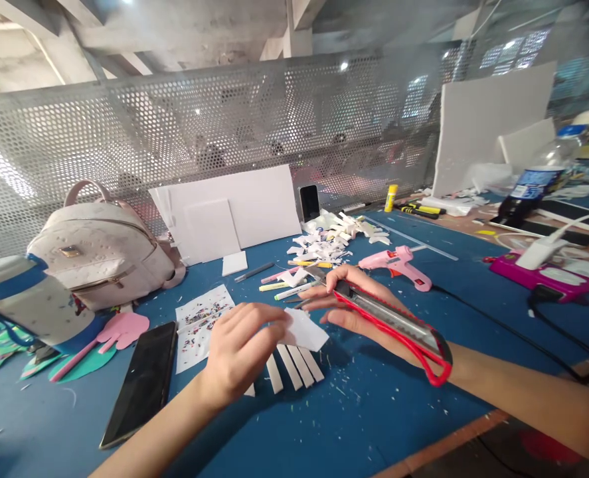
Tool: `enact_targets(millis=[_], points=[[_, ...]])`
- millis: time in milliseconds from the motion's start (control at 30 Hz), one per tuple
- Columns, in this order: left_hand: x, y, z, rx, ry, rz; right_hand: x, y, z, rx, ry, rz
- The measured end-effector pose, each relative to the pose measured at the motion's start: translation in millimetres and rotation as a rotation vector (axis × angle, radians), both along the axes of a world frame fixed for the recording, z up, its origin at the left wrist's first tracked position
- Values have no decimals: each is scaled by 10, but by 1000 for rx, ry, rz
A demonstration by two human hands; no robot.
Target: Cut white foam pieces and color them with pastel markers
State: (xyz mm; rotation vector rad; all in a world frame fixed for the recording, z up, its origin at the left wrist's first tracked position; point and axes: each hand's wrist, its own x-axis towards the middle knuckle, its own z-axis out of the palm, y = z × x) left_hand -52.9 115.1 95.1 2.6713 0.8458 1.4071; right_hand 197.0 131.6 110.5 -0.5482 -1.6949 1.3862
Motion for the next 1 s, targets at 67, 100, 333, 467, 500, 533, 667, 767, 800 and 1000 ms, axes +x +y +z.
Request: enact_targets(millis=[67, 100, 333, 467, 500, 533, 667, 767, 800, 1000], points=[[-1, -24, 4, 145, 106, -10, 28, -14, -59, -39, -41, 32], [14, -41, 3, 199, 148, -16, 38, -15, -94, -50, -80, 43], [266, -190, -79, 294, 318, -59, 189, 16, -276, -59, -205, 38], [436, -241, -199, 233, 434, -122, 397, 24, -352, -33, -321, -6], [471, -240, -231, 227, 448, -139, 452, 28, -360, -11, -353, -37], [501, -233, -261, 219, 451, -151, 504, 32, -361, 16, -385, -67], [573, -192, -334, 126, 457, -143, 664, 26, -302, 166, -445, -98], [593, -198, -362, 137, 483, -107, 691, -50, -274, 390, -490, -80], [596, -210, -372, 154, 495, -90, 683, -89, -282, 438, -522, -81], [603, -277, -425, 174, 514, -40, 612, -280, -398, 489, -646, -56]])
